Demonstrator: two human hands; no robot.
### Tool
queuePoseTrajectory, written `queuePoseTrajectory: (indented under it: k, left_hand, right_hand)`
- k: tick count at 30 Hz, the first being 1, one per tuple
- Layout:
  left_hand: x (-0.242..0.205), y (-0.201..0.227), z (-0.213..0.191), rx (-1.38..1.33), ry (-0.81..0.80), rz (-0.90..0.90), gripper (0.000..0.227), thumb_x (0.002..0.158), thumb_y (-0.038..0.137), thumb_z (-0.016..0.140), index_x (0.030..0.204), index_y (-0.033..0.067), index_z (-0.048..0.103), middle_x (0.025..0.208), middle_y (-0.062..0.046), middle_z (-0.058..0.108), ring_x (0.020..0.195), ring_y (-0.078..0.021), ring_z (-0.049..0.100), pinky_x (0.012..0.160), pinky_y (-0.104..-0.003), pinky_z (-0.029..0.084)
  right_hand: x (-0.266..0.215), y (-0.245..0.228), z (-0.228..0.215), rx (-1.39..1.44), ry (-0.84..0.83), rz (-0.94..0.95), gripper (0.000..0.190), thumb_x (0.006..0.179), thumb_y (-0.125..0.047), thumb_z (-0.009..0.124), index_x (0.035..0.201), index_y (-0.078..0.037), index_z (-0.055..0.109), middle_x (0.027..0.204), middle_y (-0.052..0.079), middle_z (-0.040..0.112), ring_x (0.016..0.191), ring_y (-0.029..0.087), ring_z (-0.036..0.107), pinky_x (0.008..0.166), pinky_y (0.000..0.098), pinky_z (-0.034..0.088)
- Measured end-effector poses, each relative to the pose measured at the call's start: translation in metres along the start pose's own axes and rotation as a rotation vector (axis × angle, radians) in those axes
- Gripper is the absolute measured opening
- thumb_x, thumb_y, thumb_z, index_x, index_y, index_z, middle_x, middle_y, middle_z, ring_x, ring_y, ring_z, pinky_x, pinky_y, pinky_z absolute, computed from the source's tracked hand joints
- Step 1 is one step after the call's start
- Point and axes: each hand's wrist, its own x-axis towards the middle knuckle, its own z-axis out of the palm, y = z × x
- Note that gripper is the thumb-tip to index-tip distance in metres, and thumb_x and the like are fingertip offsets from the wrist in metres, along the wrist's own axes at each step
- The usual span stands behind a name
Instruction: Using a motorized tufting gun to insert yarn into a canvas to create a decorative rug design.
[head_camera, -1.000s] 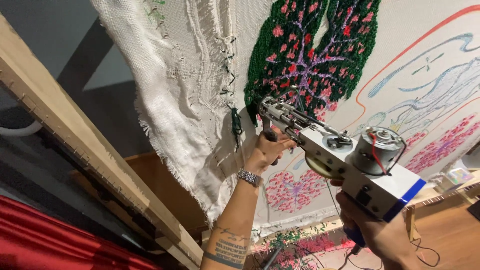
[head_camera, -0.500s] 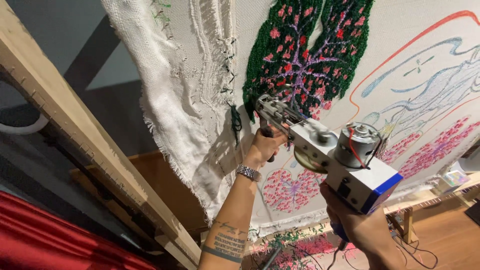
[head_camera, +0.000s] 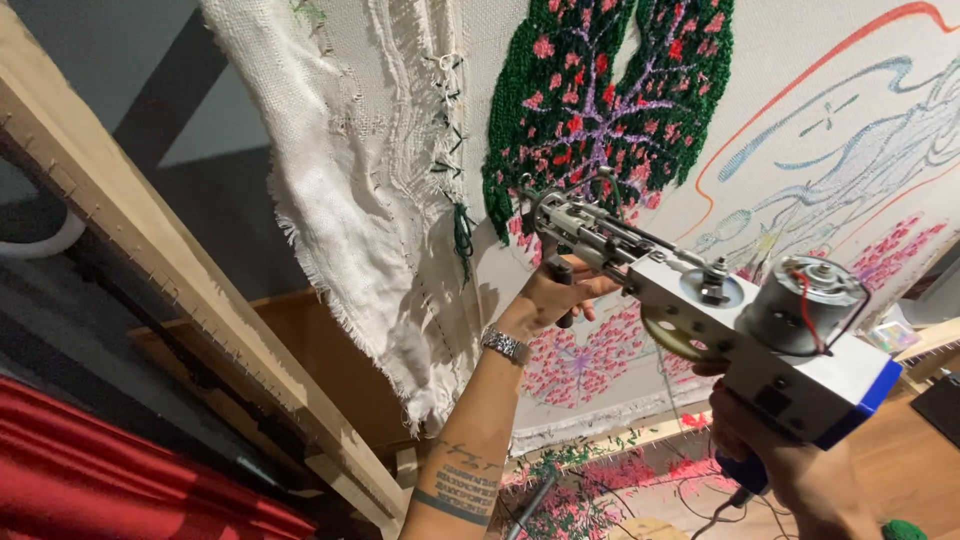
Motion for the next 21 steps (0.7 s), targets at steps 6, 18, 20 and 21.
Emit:
queuePoseTrajectory:
  k: [6,18,20,21]
  left_hand:
    - [0.021,-0.042,0.012,-0.083,-0.026,0.046,0.038,0.088,0.026,0.081,0.113,-0.0008,0.075,0.105,-0.007,0.078,0.059,-0.0085,0.061,0.049,-0.026,0.051]
    - [-0.003,-0.038,0.024,-0.028,0.257,-0.030,0.017,0.088,0.016,0.078,0.088,0.0018,0.070,0.067,0.001,0.063,0.050,-0.0085,0.055,0.045,-0.027,0.045]
    - [-0.007,-0.035,0.025,-0.032,0.267,-0.039,0.017,0.088,0.017,0.078,0.088,0.0020,0.069,0.065,0.001,0.061,0.049,-0.0090,0.054,0.044,-0.027,0.044]
    - [-0.008,-0.033,0.025,-0.034,0.276,-0.046,0.017,0.087,0.017,0.078,0.087,0.0023,0.068,0.063,0.000,0.059,0.048,-0.0095,0.054,0.043,-0.028,0.043]
  right_hand:
    - [-0.012,-0.035,-0.004,0.103,-0.041,0.040,0.028,0.083,-0.005,0.070,0.109,0.004,0.067,0.067,0.005,0.055,0.050,0.015,0.046,0.042,0.0314,0.035]
    - [-0.002,-0.021,-0.004,-0.008,-0.038,0.029,0.027,0.080,-0.007,0.077,0.104,0.004,0.070,0.065,0.006,0.056,0.051,0.015,0.047,0.044,0.0322,0.036]
    - [-0.002,-0.022,-0.002,-0.019,-0.036,0.027,0.027,0.081,-0.007,0.077,0.104,0.005,0.070,0.065,0.006,0.056,0.051,0.016,0.048,0.044,0.0324,0.036]
    - [-0.002,-0.022,-0.002,-0.028,-0.034,0.023,0.026,0.081,-0.007,0.077,0.103,0.005,0.070,0.065,0.007,0.057,0.051,0.016,0.048,0.044,0.0327,0.037]
